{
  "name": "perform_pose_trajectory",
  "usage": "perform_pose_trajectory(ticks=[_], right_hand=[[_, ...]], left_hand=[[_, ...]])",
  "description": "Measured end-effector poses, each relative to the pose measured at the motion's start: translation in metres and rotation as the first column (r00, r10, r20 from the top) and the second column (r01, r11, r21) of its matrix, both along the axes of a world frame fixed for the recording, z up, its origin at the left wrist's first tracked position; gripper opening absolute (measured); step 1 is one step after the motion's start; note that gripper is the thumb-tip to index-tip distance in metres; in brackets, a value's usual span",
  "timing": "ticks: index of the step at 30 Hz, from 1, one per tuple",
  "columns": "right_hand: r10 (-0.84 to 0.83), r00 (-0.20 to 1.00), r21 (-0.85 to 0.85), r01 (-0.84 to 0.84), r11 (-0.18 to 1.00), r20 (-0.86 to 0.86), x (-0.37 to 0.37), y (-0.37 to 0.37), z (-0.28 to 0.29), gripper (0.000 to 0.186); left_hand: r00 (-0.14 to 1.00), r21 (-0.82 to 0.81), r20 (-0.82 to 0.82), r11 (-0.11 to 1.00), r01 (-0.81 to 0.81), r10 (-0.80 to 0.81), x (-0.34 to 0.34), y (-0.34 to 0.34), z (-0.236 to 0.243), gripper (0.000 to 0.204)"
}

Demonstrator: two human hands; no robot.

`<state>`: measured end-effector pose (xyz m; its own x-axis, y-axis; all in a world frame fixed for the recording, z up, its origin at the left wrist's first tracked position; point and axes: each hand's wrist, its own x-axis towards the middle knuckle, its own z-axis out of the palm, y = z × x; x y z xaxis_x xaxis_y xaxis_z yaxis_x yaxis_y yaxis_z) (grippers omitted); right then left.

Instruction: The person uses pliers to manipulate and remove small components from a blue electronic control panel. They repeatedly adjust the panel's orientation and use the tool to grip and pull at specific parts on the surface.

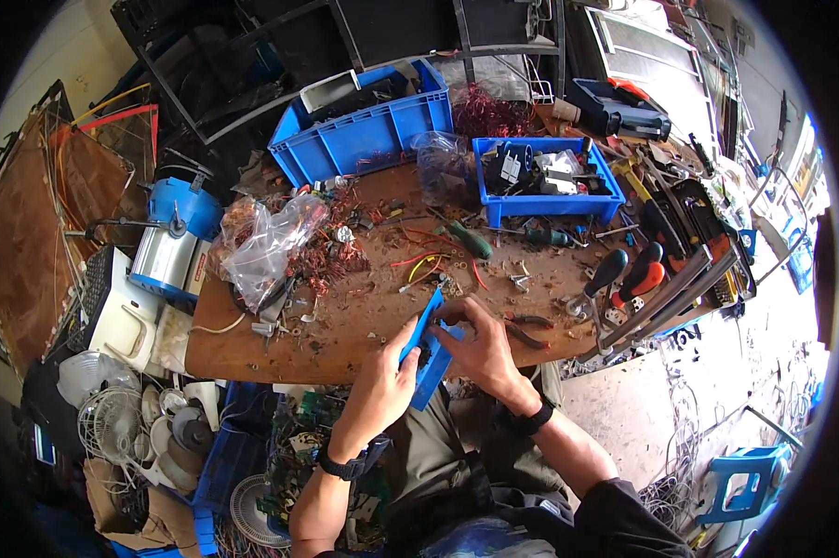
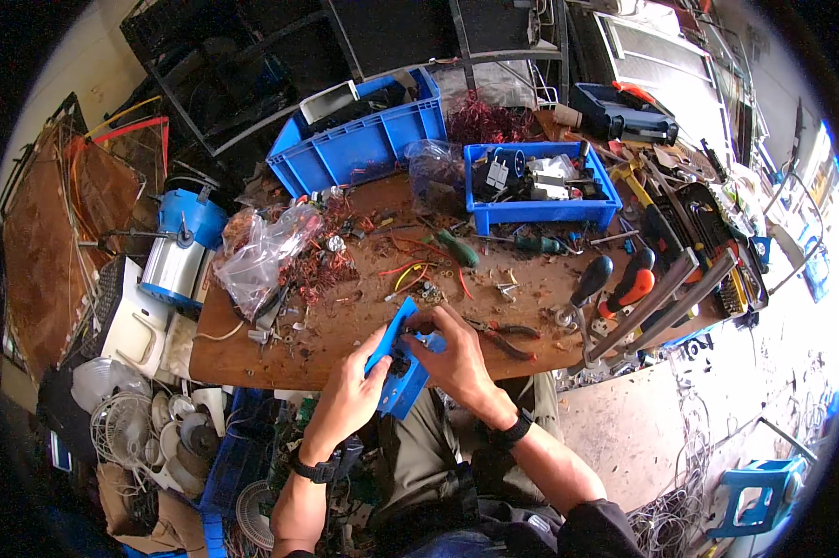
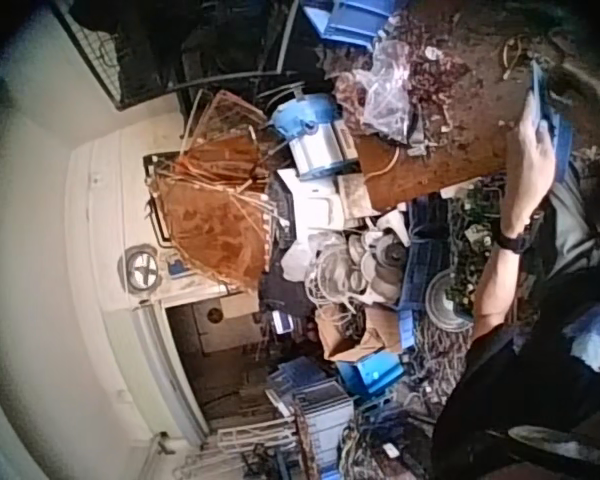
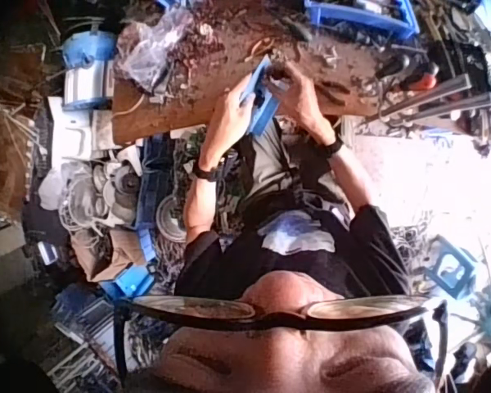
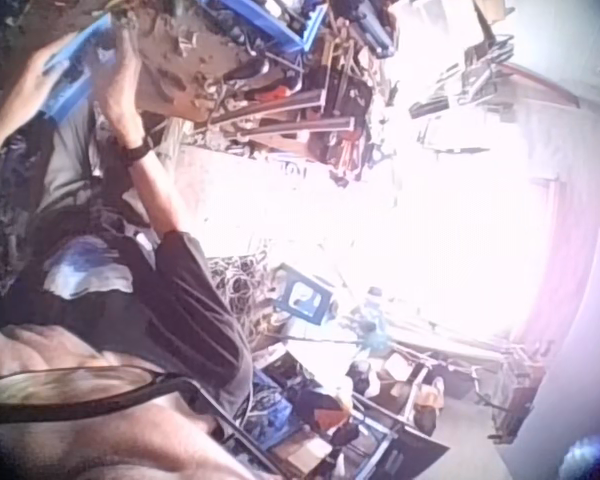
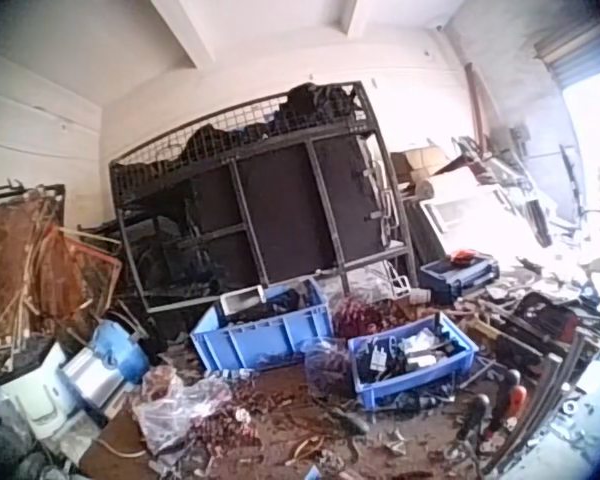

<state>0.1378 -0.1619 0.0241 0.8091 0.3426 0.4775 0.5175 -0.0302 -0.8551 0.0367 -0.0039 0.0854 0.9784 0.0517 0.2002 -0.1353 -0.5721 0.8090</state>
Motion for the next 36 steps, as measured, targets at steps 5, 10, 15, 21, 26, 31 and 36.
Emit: perform_pose_trajectory(ticks=[5,10,15,21,26,31,36], right_hand=[[0.002,0.993,-0.007,-0.002,1.0,-0.116,-0.006,-0.001,0.007,0.026],[0.001,1.0,0.042,-0.001,0.999,0.001,-0.002,-0.001,0.001,0.025],[0.039,0.971,0.151,-0.003,0.989,-0.236,-0.006,-0.007,0.007,0.023],[0.127,0.936,0.208,-0.059,0.976,-0.329,-0.008,-0.01,-0.009,0.024],[0.091,0.962,0.153,-0.053,0.987,-0.256,-0.008,-0.003,-0.008,0.024],[0.021,0.98,0.083,-0.005,0.997,-0.198,-0.006,0.001,-0.005,0.02],[-0.001,0.985,0.072,0.013,0.997,-0.173,-0.007,-0.001,-0.009,0.02]], left_hand=[[0.999,0.006,-0.041,1.0,-0.026,0.026,-0.003,-0.002,0.004,0.047],[1.0,0.014,-0.008,1.0,-0.01,0.01,0.0,0.001,0.0,0.046],[0.999,0.0,-0.042,1.0,-0.021,0.021,-0.001,0.0,0.006,0.046],[0.992,-0.174,-0.123,0.985,0.009,-0.031,0.0,0.006,0.0,0.048],[0.969,-0.371,-0.221,0.928,0.024,-0.113,0.007,0.014,0.006,0.047],[0.972,-0.43,-0.23,0.901,-0.05,-0.056,0.015,0.032,-0.006,0.041],[0.971,-0.434,-0.231,0.9,-0.043,-0.065,0.031,0.04,-0.024,0.034]])
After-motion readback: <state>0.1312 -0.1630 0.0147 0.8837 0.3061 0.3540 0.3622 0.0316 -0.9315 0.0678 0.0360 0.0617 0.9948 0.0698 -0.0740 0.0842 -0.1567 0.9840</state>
